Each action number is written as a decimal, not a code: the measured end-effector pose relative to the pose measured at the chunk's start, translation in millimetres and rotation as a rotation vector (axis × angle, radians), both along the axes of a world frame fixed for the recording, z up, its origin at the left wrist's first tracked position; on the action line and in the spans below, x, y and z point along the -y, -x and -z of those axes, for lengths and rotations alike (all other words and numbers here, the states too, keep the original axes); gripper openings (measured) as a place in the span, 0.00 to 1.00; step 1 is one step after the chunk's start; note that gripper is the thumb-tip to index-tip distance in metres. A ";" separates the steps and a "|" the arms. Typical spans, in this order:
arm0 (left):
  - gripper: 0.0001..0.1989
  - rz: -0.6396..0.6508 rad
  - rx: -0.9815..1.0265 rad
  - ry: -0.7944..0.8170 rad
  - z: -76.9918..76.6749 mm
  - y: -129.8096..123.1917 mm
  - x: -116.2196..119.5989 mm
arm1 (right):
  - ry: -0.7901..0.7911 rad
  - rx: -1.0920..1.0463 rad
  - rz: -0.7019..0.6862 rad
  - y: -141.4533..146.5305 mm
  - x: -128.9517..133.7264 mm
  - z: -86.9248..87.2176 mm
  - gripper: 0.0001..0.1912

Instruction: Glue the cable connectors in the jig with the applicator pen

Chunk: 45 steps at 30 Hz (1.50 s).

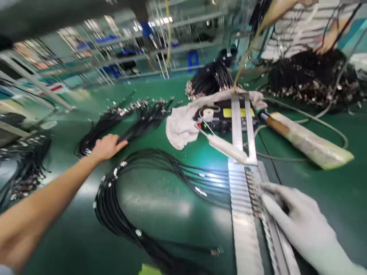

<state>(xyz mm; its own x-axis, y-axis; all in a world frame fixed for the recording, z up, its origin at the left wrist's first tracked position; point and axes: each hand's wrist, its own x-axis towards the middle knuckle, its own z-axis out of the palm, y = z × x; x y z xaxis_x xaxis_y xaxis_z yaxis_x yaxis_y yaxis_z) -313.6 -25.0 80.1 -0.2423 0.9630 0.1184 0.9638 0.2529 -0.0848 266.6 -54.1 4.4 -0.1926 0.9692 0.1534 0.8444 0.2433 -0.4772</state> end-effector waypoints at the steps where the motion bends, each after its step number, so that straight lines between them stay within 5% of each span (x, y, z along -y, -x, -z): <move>1: 0.26 0.031 0.022 -0.010 -2.1 -14.6 4.6 | 0.060 -0.008 -0.001 2.7 1.4 -7.0 0.19; 4: 0.32 0.218 0.141 -0.010 -8.3 -84.6 40.2 | 0.099 -0.027 0.009 10.3 4.4 -20.5 0.18; 8: 0.19 0.708 0.460 0.300 -11.5 -190.4 120.7 | 0.104 -0.056 -0.005 13.7 6.8 -24.4 0.16; 11: 0.07 0.785 0.635 0.505 -4.9 -227.7 154.7 | 0.077 -0.076 -0.029 11.2 5.8 -21.3 0.17; 16: 0.09 0.548 0.870 0.576 -11.5 -219.4 150.1 | 0.064 -0.091 -0.112 0.3 3.2 -21.9 0.20; 19: 0.07 0.509 0.890 0.410 -23.3 -220.2 143.4 | 0.136 -0.202 -0.151 -10.7 5.7 -27.6 0.22; 23: 0.06 0.591 0.708 0.175 -13.9 -245.5 135.3 | 0.138 -0.347 -0.064 -24.3 10.0 -25.5 0.21; 28: 0.08 0.699 0.514 0.180 18.9 -291.3 120.9 | 0.042 -0.371 -0.084 -25.3 19.2 -21.9 0.15; 33: 0.09 0.793 0.519 0.253 25.9 -329.2 110.2 | -0.149 -0.168 -0.459 -0.8 44.3 -39.2 0.09; 37: 0.10 0.795 0.495 0.262 25.9 -321.3 109.2 | -0.082 -0.135 -0.613 17.1 55.7 -39.0 0.05; 43: 0.05 0.656 0.370 0.138 15.2 -229.0 135.0 | -0.061 -0.205 -0.603 17.5 54.9 -28.8 0.06; 45: 0.06 0.630 0.298 0.090 12.4 -217.5 142.7 | -0.055 -0.225 -0.604 15.9 54.1 -30.7 0.06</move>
